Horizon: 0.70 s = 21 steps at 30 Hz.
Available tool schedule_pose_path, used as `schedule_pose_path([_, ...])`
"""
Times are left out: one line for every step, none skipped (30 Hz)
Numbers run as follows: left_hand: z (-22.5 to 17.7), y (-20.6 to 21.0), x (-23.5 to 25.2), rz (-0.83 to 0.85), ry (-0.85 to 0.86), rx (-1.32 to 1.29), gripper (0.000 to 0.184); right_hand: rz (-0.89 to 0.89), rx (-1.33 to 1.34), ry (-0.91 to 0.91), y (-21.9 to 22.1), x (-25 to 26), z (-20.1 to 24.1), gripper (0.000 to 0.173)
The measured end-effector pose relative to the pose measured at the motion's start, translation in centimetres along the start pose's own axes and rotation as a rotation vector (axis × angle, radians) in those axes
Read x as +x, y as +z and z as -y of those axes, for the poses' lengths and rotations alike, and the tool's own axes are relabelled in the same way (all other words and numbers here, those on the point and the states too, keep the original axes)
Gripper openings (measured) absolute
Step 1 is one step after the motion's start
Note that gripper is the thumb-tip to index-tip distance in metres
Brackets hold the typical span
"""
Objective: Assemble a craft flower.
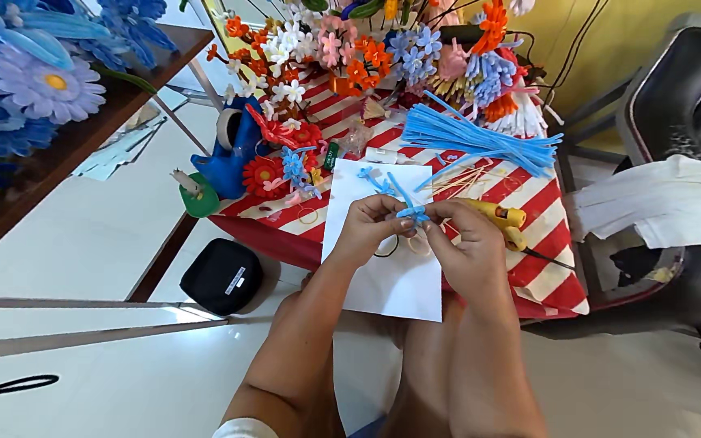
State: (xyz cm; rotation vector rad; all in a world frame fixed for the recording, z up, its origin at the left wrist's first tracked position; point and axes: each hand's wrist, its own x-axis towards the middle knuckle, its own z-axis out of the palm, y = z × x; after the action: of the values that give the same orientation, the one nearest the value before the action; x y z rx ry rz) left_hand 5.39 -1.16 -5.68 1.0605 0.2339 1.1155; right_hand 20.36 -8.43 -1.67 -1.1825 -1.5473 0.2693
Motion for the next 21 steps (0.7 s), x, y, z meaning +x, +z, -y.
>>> schedule_pose_path([-0.1, -0.1, 0.0, 0.014, 0.006, -0.007, 0.013, -0.009, 0.024, -0.001, 0.0, 0.0, 0.0, 0.014])
schedule_pose_path([-0.1, -0.2, -0.1, 0.029, 0.015, -0.011, 0.010, -0.019, 0.043, 0.000, 0.1, 0.1, 0.0, 0.013])
schedule_pose_path([-0.1, -0.3, -0.1, 0.044, 0.029, -0.014, 0.007, -0.024, 0.055, 0.001, 0.1, 0.1, 0.0, 0.013])
schedule_pose_path([-0.1, -0.5, -0.1, 0.054, 0.046, -0.011, 0.006, -0.027, 0.062, 0.000, 0.1, 0.1, 0.0, 0.013])
schedule_pose_path([-0.1, -0.6, -0.1, 0.054, 0.069, 0.005, 0.006, -0.027, 0.067, -0.001, 0.1, 0.1, 0.0, 0.013])
schedule_pose_path([-0.1, -0.7, -0.1, 0.048, 0.102, 0.044, 0.006, -0.024, 0.072, -0.002, 0.2, 0.1, 0.0, 0.013])
schedule_pose_path([0.0, -0.8, -0.1, 0.038, 0.146, 0.105, 0.007, -0.021, 0.073, -0.002, 0.2, 0.1, 0.1, 0.012])
schedule_pose_path([-0.1, -0.8, -0.1, 0.022, 0.198, 0.183, 0.008, -0.018, 0.072, 0.000, 0.2, 0.1, 0.1, 0.012])
schedule_pose_path([-0.2, -0.8, -0.1, 0.004, 0.251, 0.265, 0.011, -0.017, 0.069, 0.001, 0.2, 0.1, 0.1, 0.013])
schedule_pose_path([-0.3, -0.7, -0.1, -0.009, 0.299, 0.340, 0.014, -0.014, 0.063, 0.001, 0.3, 0.1, 0.1, 0.013])
schedule_pose_path([-0.4, -0.7, -0.2, -0.020, 0.342, 0.408, 0.016, -0.012, 0.053, 0.000, 0.3, 0.1, 0.1, 0.013])
schedule_pose_path([-0.5, -0.6, -0.2, -0.026, 0.379, 0.467, 0.018, -0.009, 0.032, 0.000, 0.3, 0.2, 0.1, 0.014])
schedule_pose_path([-0.7, -0.6, -0.3, -0.025, 0.405, 0.519, 0.020, -0.006, 0.008, 0.002, 0.4, 0.2, 0.1, 0.014])
schedule_pose_path([-0.9, -0.5, -0.3, -0.016, 0.424, 0.568, 0.023, -0.002, -0.017, 0.005, 0.4, 0.2, 0.1, 0.015])
schedule_pose_path([-1.0, -0.5, -0.3, -0.002, 0.439, 0.607, 0.024, 0.008, -0.038, 0.011, 0.5, 0.2, 0.1, 0.015])
schedule_pose_path([-1.1, -0.6, -0.4, 0.017, 0.453, 0.629, 0.023, 0.018, -0.055, 0.015, 0.5, 0.2, 0.0, 0.016])
schedule_pose_path([-1.2, -0.7, -0.4, 0.035, 0.465, 0.639, 0.020, 0.024, -0.067, 0.017, 0.6, 0.2, 0.0, 0.016])
schedule_pose_path([-1.2, -0.8, -0.4, 0.049, 0.471, 0.640, 0.018, 0.028, -0.071, 0.014, 0.7, 0.3, 0.0, 0.016])
schedule_pose_path([-1.3, -0.8, -0.5, 0.059, 0.474, 0.640, 0.015, 0.032, -0.075, 0.011, 0.8, 0.3, 0.0, 0.016])
schedule_pose_path([-1.4, -0.9, -0.5, 0.065, 0.474, 0.641, 0.014, 0.036, -0.074, 0.010, 0.9, 0.3, 0.1, 0.016])
schedule_pose_path([-1.5, -1.0, -0.6, 0.068, 0.473, 0.648, 0.013, 0.042, -0.072, 0.011, 1.0, 0.4, 0.1, 0.017])
